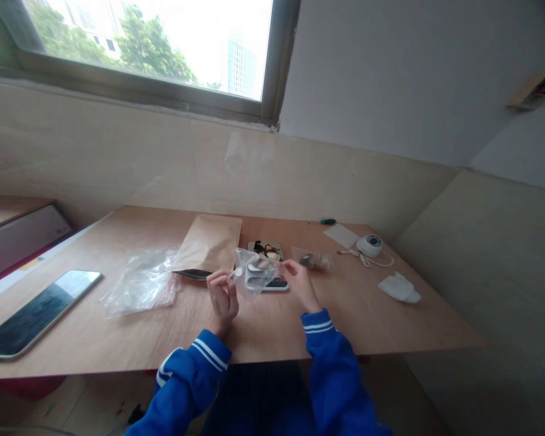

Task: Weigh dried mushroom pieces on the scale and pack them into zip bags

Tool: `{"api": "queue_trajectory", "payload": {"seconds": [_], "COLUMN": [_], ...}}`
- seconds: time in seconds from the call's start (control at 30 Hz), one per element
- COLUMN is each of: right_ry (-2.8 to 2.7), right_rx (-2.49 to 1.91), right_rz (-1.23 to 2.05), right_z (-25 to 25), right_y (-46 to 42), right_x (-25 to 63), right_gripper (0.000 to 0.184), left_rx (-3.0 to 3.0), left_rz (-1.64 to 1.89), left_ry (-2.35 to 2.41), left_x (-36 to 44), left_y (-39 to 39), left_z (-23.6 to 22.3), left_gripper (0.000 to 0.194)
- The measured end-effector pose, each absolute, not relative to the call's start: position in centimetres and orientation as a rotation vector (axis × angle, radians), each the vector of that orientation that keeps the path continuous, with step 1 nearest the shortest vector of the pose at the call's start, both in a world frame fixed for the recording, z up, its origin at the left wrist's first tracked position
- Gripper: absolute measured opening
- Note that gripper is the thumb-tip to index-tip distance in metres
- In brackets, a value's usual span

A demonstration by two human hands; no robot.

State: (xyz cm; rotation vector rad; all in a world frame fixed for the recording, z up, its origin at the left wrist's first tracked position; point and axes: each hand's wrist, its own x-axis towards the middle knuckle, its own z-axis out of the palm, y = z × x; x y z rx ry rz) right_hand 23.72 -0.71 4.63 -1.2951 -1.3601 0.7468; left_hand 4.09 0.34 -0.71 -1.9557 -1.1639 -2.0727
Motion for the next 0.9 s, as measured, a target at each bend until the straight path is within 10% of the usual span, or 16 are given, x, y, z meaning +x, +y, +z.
{"api": "queue_trajectory", "payload": {"seconds": [0.27,0.9], "right_ry": [-1.637,-1.718], "right_rx": [-1.614,-1.214], "right_rz": [0.062,0.249], "right_z": [1.7,10.5], "right_y": [2.7,-1.0], "right_x": [24.9,21.3], "right_gripper": [0.034,0.028], "left_rx": [-1.942,-1.934], "left_rz": [-2.012,-2.036], "left_ry": [-1.239,-1.323], "left_x": [4.1,4.5], "left_y": [0.6,0.9], "left_z": [-2.0,-1.7], "left_gripper": [0.007,0.016]}}
